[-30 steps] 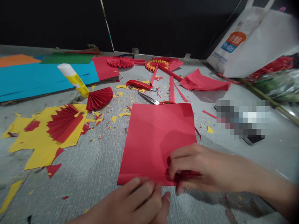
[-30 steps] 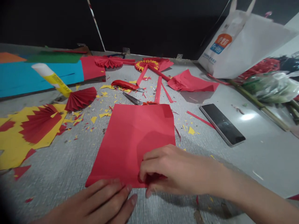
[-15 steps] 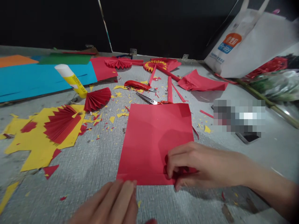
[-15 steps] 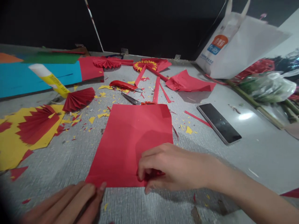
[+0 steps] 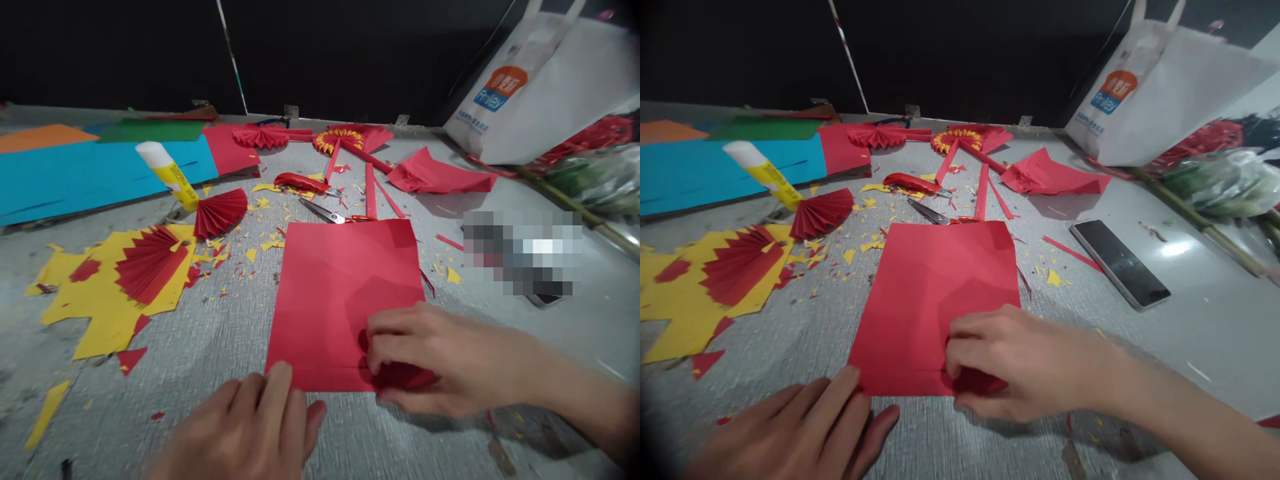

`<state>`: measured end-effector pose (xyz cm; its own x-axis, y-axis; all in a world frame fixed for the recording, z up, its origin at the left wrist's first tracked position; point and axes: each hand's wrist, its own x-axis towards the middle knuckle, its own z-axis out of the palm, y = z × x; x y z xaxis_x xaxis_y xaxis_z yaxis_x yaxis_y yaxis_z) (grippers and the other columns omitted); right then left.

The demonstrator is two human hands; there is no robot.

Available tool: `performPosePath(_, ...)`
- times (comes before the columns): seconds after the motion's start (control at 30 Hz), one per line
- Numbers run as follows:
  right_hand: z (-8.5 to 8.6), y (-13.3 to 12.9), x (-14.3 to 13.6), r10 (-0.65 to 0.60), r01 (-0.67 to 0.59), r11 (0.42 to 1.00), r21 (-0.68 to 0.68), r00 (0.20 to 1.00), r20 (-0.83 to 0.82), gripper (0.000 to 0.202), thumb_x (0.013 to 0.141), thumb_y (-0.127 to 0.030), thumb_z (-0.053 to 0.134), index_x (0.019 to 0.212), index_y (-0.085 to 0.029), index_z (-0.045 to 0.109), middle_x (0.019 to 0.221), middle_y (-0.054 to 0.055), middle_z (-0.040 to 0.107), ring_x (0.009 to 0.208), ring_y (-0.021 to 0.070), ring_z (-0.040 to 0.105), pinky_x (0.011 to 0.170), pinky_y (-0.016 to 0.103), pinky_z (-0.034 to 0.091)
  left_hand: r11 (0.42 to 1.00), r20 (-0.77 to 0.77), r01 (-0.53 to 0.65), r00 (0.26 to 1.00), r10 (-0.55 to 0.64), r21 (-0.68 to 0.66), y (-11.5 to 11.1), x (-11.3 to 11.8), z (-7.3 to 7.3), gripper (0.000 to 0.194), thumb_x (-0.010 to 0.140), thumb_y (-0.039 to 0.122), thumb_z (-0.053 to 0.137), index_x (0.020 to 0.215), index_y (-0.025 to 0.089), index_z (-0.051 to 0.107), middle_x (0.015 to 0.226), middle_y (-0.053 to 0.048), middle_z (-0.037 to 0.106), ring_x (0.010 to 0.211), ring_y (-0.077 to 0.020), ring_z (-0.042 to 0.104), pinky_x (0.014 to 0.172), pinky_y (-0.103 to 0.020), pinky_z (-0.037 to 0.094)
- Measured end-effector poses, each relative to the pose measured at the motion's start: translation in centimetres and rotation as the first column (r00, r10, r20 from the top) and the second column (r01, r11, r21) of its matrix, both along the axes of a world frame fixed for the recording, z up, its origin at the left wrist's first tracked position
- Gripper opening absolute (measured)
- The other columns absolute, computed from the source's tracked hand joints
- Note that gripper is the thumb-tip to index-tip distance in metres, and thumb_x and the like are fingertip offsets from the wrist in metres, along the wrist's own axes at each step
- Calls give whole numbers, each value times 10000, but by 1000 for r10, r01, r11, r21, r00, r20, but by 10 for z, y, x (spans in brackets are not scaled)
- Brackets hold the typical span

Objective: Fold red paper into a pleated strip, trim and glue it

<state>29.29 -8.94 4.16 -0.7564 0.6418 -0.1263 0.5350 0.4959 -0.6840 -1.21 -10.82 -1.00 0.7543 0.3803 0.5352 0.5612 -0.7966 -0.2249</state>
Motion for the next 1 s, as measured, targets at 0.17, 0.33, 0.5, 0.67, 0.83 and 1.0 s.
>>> performPosePath(0.17, -5, -10, -8, -10, -22, 919, 393, 997, 79, 217, 1136, -208, 540, 1098, -158, 748, 1002, 70, 698, 842, 215, 627, 724, 355, 488, 922, 70, 163, 987, -148, -352, 18, 4, 9, 285, 1128, 122, 478, 878, 230, 561, 795, -6, 617, 718, -230, 551, 667, -396, 454)
performPosePath(0.33, -2, -16, -12, 32, -118, 808, 577, 987, 156, 514, 1195, -148, 290, 1000, -143, 765, 925, 89, 725, 766, 228, 594, 641, 387, 431, 837, 196, 285, 957, -216, -468, 27, 7, 10, 220, 1158, 117, 471, 1031, 173, 641, 939, -28, 686, 880, -218, 617, 899, -405, 546)
performPosePath(0.5, 1, -16, -11, 27, -116, 771, 626, 988, 149, 541, 1202, -129, 221, 1156, -95, 759, 975, 110, 766, 785, 214, 643, 673, 353, 496, 792, 254, 330, 940, -227, -514, 37, 9, 19, 259, 1177, 123, 392, 1123, 165, 641, 951, -47, 699, 851, -220, 630, 826, -382, 575)
performPosePath(0.67, -1, -14, -8, 11, -84, 815, 573, 991, 130, 460, 1202, -134, 283, 1263, -93, 737, 995, 104, 759, 843, 209, 687, 732, 334, 548, 767, 286, 360, 928, -237, -532, 38, 6, 19, 269, 1182, 138, 383, 1273, 148, 635, 1047, -69, 724, 943, -217, 659, 900, -355, 589)
performPosePath(0.83, -2, -13, -7, 26, -93, 825, 558, 992, 127, 527, 1206, -140, 233, 1234, -101, 757, 1005, 97, 753, 834, 216, 664, 694, 347, 526, 669, 285, 361, 932, -226, -650, 34, 2, 14, 266, 1086, 25, 485, 1204, 154, 685, 1106, -67, 646, 924, -193, 594, 811, -320, 567)
performPosePath(1.0, -7, -11, -7, 19, -74, 815, 575, 995, 102, 502, 1208, -149, 269, 1191, -105, 769, 1057, 101, 767, 929, 234, 672, 821, 373, 560, 682, 267, 352, 936, -231, -641, 35, 4, 17, 270, 1061, 5, 495, 1210, 123, 686, 1135, -94, 634, 977, -230, 562, 873, -376, 571)
